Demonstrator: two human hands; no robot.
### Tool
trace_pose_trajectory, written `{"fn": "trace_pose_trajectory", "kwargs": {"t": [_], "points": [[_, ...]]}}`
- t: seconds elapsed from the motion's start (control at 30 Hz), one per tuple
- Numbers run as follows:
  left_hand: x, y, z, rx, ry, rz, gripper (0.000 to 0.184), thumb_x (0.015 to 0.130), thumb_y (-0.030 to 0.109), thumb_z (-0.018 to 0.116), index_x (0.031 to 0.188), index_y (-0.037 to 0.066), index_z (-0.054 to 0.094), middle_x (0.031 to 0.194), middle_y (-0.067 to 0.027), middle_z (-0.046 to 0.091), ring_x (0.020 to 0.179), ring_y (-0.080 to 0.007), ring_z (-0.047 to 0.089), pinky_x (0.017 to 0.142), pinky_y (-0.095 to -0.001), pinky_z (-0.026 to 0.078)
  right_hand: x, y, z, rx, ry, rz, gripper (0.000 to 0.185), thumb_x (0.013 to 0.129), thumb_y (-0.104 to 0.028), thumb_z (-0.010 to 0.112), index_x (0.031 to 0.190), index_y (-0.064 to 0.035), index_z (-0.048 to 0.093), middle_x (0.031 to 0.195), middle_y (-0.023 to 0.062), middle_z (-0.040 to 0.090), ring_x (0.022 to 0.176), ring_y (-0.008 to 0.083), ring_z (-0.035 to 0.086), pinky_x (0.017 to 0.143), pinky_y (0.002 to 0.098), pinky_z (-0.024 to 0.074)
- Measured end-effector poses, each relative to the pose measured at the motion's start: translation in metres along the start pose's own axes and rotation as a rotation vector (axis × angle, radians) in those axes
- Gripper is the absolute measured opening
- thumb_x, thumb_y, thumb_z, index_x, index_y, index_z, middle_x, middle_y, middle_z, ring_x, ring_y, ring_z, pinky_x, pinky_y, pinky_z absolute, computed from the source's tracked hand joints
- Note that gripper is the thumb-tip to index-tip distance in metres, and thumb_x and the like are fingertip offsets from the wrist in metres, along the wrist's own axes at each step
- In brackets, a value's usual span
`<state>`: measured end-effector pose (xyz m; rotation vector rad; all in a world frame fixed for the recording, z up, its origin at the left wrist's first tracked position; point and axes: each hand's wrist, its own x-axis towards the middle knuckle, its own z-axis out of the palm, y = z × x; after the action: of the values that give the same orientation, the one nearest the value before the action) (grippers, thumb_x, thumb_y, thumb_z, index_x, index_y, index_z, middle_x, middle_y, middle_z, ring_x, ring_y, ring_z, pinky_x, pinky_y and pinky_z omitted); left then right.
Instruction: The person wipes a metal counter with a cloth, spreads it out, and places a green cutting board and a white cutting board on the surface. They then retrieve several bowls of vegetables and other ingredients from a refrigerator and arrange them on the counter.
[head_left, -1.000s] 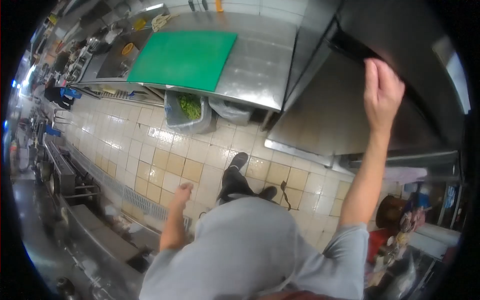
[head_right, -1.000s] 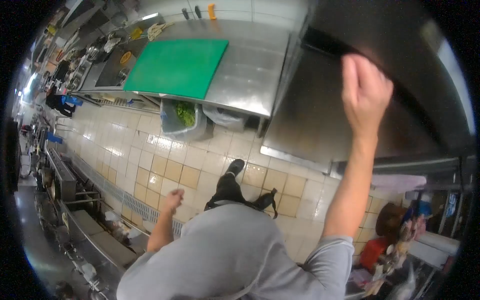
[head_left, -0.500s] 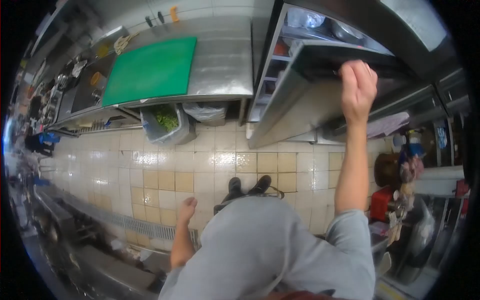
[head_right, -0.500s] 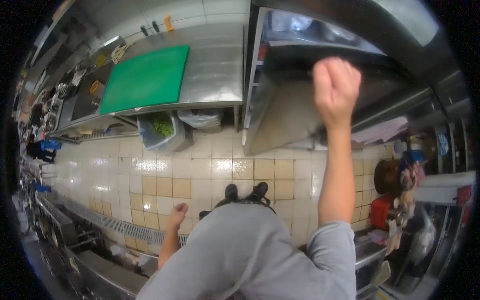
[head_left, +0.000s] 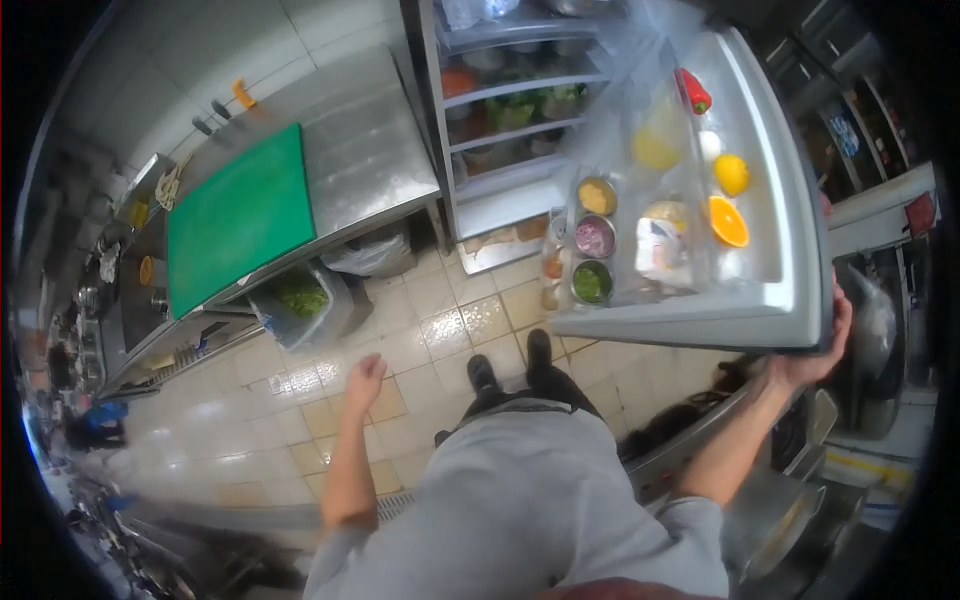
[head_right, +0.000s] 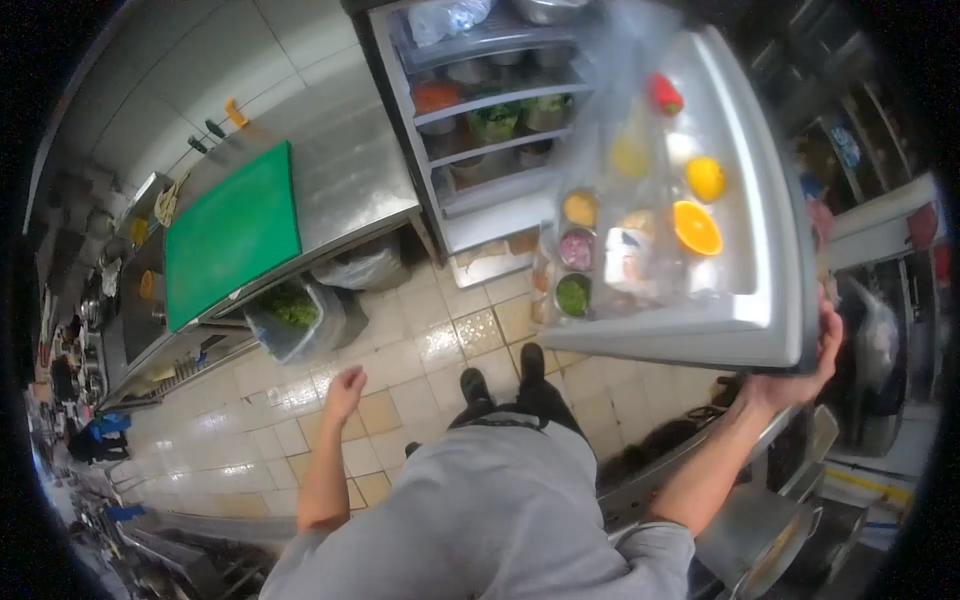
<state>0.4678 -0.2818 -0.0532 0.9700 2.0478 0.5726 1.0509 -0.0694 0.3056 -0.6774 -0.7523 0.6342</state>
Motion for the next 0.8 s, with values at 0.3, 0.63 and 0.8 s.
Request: {"fn": "trace_pose_trajectory", "kwargs": {"t": [0.3,0.63,0.8], "points": [[0.031,0.243,-0.043,-0.169,0.050,0.397,0.038,0.098,0.024,0.063,0.125,-0.003,0.064,0.114,-0.0093,0.069,0.102,-0.0137,0.062,0.090,-0.0283,0.049,0.003,0.017,-0.150,-0.082,0.139,-0.030,0.038,0.107,-0.028,0.042,0.129,-0.0012,0.055,0.124,0.0098,0.061,0.110,0.0181,0.057,0.098,0.0334,0.0432],[0.060,0.463,0.014,-0.380,0.359,0.780,0.035,0.096,0.015,0.065,0.126,-0.002,0.062,0.112,-0.0113,0.070,0.104,-0.0156,0.065,0.093,-0.0292,0.050,0.078,0.060,-0.174,-0.184,0.372,-0.145,0.025,0.103,-0.016,0.046,0.121,-0.0015,0.056,0.121,0.0082,0.055,0.112,0.0143,0.053,0.098,0.0289,0.0418],[0.112,0.551,0.035,-0.470,0.392,0.852,0.047,0.091,0.019,0.070,0.131,-0.001,0.058,0.120,-0.0155,0.068,0.109,-0.0198,0.065,0.096,-0.0319,0.050,0.093,0.080,-0.219,-0.283,0.396,-0.024,0.030,0.102,-0.016,0.046,0.124,0.0023,0.056,0.120,0.0093,0.056,0.109,0.0153,0.054,0.095,0.0286,0.0434]]}}
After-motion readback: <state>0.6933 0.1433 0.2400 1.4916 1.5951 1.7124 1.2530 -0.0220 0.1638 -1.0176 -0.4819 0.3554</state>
